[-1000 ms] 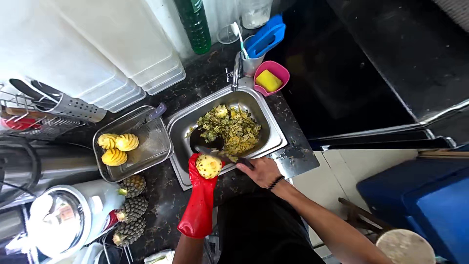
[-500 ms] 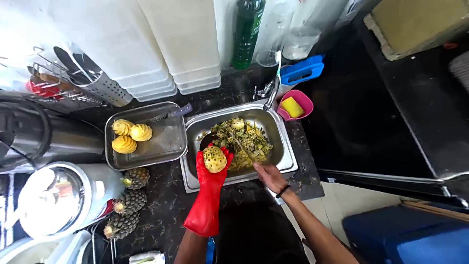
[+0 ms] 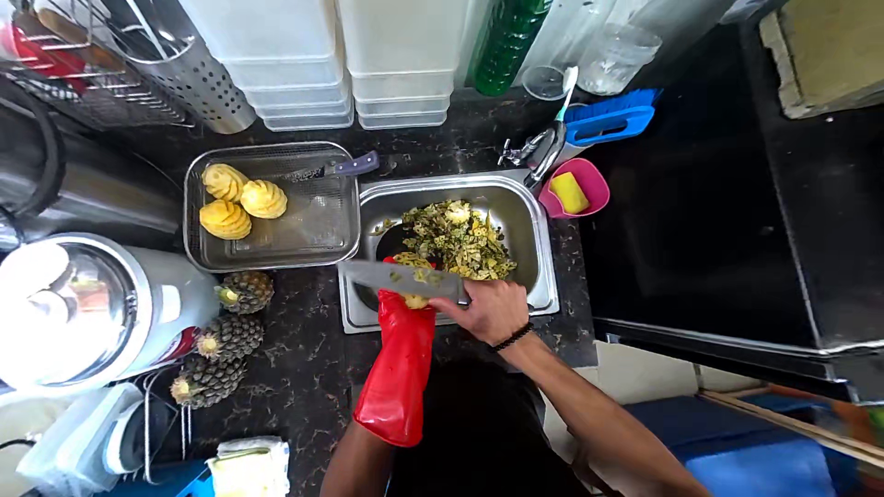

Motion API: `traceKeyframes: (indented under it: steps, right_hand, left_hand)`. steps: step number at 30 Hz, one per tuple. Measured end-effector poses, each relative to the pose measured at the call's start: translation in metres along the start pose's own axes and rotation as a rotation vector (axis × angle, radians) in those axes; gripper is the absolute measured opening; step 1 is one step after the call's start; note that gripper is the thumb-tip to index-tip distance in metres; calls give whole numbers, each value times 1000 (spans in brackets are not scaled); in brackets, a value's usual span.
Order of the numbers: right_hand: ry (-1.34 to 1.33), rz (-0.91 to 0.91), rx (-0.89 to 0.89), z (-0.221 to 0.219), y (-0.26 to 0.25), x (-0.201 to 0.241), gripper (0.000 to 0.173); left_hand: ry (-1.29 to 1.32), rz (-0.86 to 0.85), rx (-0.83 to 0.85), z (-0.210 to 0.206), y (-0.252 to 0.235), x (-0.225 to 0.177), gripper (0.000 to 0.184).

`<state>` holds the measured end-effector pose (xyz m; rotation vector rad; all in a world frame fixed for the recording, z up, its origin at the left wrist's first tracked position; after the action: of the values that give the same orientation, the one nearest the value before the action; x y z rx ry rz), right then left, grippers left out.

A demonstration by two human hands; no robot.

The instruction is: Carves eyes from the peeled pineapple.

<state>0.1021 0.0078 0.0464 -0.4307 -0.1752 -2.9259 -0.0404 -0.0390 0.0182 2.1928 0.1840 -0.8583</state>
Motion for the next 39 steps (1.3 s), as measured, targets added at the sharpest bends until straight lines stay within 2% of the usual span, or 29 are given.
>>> traceKeyframes:
  steps: [2, 3, 5, 8, 11, 14, 17, 18, 21, 24, 26, 30, 33, 35, 36, 37, 39]
  right_hand:
    - [-108, -195, 248, -3, -10, -20, 79]
    - [-153, -235, 294, -4, -11, -25, 78]
    - [-204, -168, 286, 2, -6, -15, 82]
    - [-210, 34, 168, 10, 4, 12, 89]
    - [-185, 99, 128, 10, 2, 16, 89]
    - [-145, 51, 139, 1, -2, -2, 86]
    - [-156, -173, 330, -10, -11, -40, 75]
    - [-170, -194, 354, -10, -11, -46, 75]
    - [-278, -54, 331, 6, 0, -25, 79]
    - [-224, 68, 322, 19, 9, 1, 87]
    - [-177, 62, 312, 19, 7, -3, 87]
    - [-283, -63, 337, 6, 4, -44, 72]
    - [-296, 5, 343, 16, 15, -29, 81]
    - [-247, 63, 336, 23, 26, -14, 86]
    - [-196, 84, 336, 25, 26, -10, 89]
    - [-150, 98, 338, 25, 29, -8, 91]
    - [-89, 123, 321, 22, 31, -9, 93]
  left_hand:
    - [258, 52, -29, 6, -16, 2, 41]
    - [313, 78, -42, 6, -18, -1, 41]
    - [304, 111, -29, 3, -16, -5, 44]
    - [290, 164, -7, 0, -12, 3, 49]
    - [314, 166, 14, 0, -8, 7, 48]
    - [212, 105, -73, 4, -7, 1, 45]
    - [306, 178, 26, 9, -6, -4, 49]
    - [328, 215, 33, 7, -5, -5, 51]
    - [321, 260, 69, 9, -4, 0, 55]
    - [258, 308, 84, 15, -1, 11, 56]
    - [267, 331, 99, 13, 2, 13, 59]
    - [278, 389, 190, 7, 9, 9, 62]
    - [129, 349, 206, 8, 12, 8, 54]
    - [-123, 198, 308, 21, 23, 5, 41]
    - [-319, 65, 413, 26, 31, -1, 41]
    - [-450, -17, 448, 29, 42, -6, 45]
    - [-596, -59, 398, 20, 64, -17, 42]
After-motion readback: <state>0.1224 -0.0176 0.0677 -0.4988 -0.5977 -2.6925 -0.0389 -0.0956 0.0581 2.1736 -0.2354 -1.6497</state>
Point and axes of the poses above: each hand's wrist, its own y-axis away from the middle knuckle, its own z-axis out of the back of the hand, x = y × z, the point moved 5 cm from there along -y, towards the middle knuckle, and after that the axes turned 5 degrees about -z, right-handed, at the moved point
